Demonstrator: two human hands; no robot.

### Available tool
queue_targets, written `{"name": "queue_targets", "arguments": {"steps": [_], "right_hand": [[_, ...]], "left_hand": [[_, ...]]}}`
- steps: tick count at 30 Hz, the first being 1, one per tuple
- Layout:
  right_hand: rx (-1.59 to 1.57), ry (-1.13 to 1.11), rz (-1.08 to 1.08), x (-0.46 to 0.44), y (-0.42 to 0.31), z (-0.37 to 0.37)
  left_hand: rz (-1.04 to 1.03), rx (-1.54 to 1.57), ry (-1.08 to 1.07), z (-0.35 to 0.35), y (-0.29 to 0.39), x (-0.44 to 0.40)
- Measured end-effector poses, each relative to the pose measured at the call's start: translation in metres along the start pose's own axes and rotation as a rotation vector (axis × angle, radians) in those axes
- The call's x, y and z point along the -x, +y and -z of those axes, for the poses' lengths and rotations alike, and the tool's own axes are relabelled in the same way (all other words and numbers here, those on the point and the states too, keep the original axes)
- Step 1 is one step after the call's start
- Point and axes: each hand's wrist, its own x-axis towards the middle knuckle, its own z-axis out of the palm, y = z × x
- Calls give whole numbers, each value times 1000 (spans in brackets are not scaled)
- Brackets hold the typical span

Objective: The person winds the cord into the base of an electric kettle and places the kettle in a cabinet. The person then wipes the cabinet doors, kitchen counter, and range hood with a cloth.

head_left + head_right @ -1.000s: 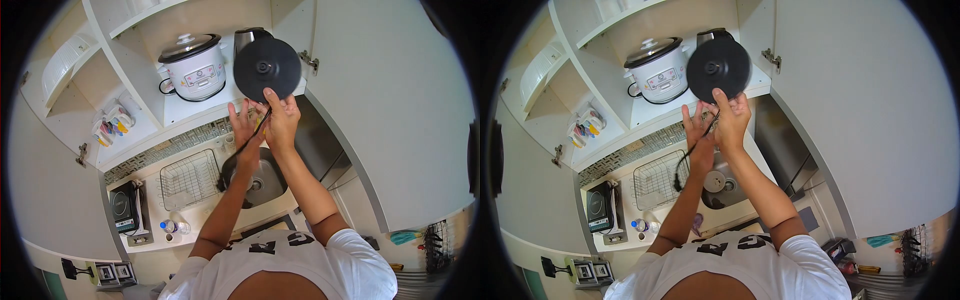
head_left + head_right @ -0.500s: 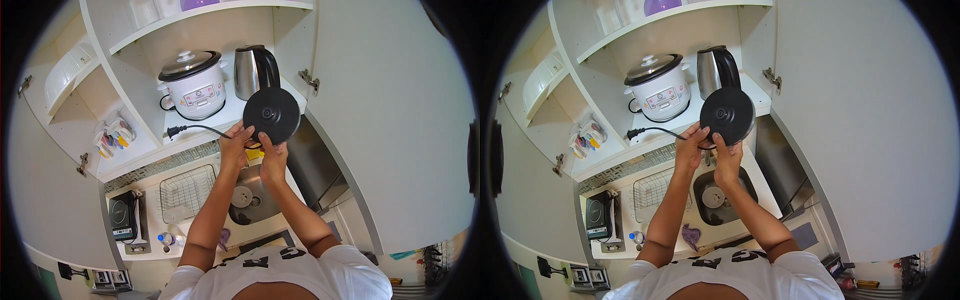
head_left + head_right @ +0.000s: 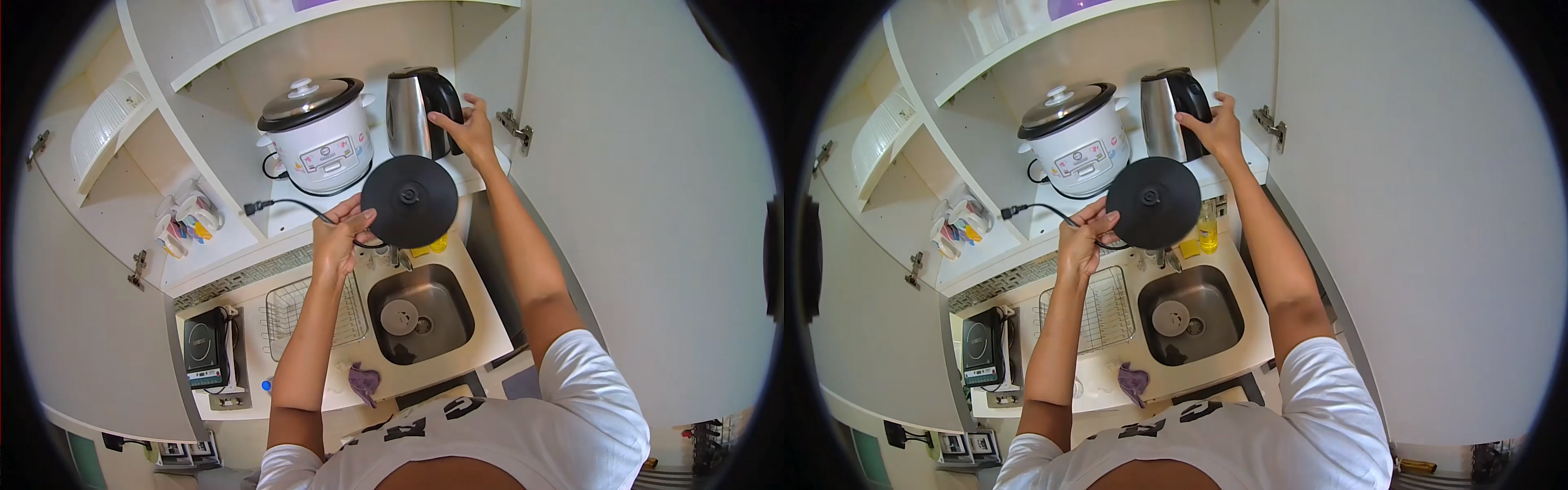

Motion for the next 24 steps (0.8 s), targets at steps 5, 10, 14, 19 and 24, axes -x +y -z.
{"name": "queue_targets", "arguments": {"steps": [5,10,14,19,24], "right_hand": [[-263,-51,-124,-24,9,-28],[-104,118,-50,-35,-27,-1],[-21,148,58,-31,-73,36],[57,235,120,-19,-95,57],[-71,233,94,-17,-83,59]], "left_hand": [[43,-251,-144,-23,7,-11],[14,-552,-290,-50,0,-39],[93,-592,-471,-77,3,-81],[248,-583,-603,-100,-4,-150],[462,-473,-552,-104,-20,-220]]}}
